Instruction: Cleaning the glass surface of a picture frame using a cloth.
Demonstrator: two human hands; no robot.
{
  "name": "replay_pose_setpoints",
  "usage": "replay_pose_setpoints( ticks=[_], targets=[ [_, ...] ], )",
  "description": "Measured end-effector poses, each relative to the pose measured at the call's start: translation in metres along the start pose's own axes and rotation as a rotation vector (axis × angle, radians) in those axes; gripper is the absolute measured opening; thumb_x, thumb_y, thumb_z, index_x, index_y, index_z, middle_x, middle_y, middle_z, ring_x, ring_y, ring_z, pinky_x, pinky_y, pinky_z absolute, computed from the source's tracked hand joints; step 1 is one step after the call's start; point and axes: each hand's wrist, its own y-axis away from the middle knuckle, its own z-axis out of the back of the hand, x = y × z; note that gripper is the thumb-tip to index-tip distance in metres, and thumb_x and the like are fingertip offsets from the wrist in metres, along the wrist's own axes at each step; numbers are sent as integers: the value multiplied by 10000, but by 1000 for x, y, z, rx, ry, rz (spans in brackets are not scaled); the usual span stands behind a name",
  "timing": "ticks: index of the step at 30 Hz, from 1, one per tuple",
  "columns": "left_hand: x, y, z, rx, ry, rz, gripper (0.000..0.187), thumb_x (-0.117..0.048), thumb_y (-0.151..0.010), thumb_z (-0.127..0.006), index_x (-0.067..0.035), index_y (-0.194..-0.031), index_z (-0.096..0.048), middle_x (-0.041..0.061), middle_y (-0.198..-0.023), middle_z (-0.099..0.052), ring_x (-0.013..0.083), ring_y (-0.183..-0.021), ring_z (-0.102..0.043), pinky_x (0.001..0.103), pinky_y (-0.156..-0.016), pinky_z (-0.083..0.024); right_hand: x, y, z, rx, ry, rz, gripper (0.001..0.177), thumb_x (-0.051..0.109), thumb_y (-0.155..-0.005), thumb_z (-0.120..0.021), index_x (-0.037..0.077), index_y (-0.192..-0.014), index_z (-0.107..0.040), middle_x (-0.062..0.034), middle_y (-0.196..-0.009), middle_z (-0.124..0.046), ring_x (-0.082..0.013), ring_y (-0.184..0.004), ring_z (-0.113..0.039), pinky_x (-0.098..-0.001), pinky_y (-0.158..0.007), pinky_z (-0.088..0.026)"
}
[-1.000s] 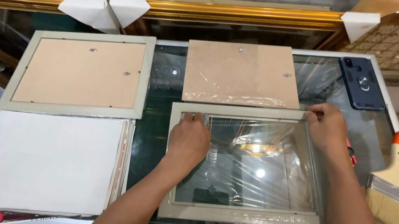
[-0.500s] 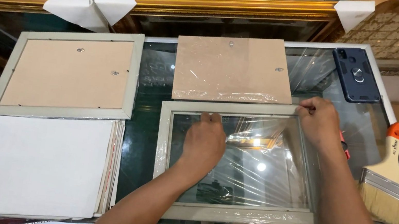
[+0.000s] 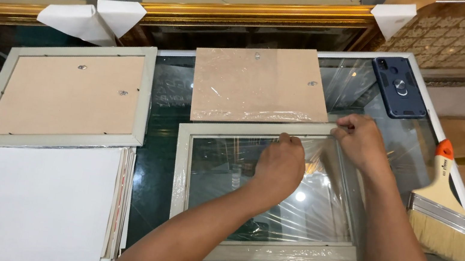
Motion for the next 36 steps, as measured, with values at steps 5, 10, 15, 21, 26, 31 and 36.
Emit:
replay_pose_setpoints(
  ticks=[5, 10, 15, 21, 26, 31, 36],
  targets=[
    [-18, -12, -2, -39, 11, -89, 217, -7, -829, -544, 109, -963, -669, 196, -869, -629, 457, -679, -733, 518, -553, -595, -13, -9, -2, 7, 11, 32, 291, 158, -878, -750, 65, -1152, -783, -243, -1046, -672, -414, -1053, -678, -485, -862, -550],
    [-29, -33, -14, -46, -8, -176, 226, -17, -826, -544, 75, -968, -693, 190, -892, -638, 447, -734, -747, 517, -592, -607, -8, 1, 4, 30, 56, 4, 282, 206, -869, -748, 144, -1139, -804, -212, -997, -696, -405, -1022, -691, -502, -836, -548],
    [-35, -40, -12, -22, 36, -207, 237, -11, -885, -469, 85, -1045, -616, 228, -924, -642, 488, -791, -728, 573, -639, -595, 2, 6, 8, 47, 53, 51, 336, 70, -884, -647, 159, -1171, -798, -218, -965, -711, -408, -1002, -695, -477, -830, -549],
    [-31, -26, 4, -50, -9, -352, 209, -19, -887, -504, 31, -974, -688, 178, -899, -642, 421, -821, -730, 534, -606, -602, -30, -13, -3, 41, 37, 52, 308, 125, -854, -745, 159, -1156, -797, -162, -930, -677, -357, -951, -690, -487, -809, -546],
    [-32, 6, 0, 16, -10, -464, 229, -69, -896, -498, -29, -945, -718, 161, -909, -654, 395, -834, -714, 523, -611, -591, -40, -16, -8, 39, 46, 39, 309, 164, -840, -764, 189, -1146, -797, -129, -917, -650, -339, -936, -686, -477, -799, -544],
    [-42, 40, 11, 54, -20, -614, 221, -76, -864, -536, -112, -922, -747, 118, -883, -665, 348, -838, -712, 450, -636, -577, -33, -12, -5, 39, 26, 40, 302, 153, -843, -758, 192, -1140, -801, -82, -894, -624, -292, -881, -672, -443, -785, -542],
    [-36, 56, 1, 209, 85, -722, 282, -132, -874, -527, -304, -942, -739, 57, -959, -662, 346, -970, -646, 455, -846, -487, -35, -11, -7, 54, 43, 41, 308, 109, -862, -713, 179, -1150, -794, -97, -899, -613, -302, -890, -664, -445, -781, -533]
  ],
)
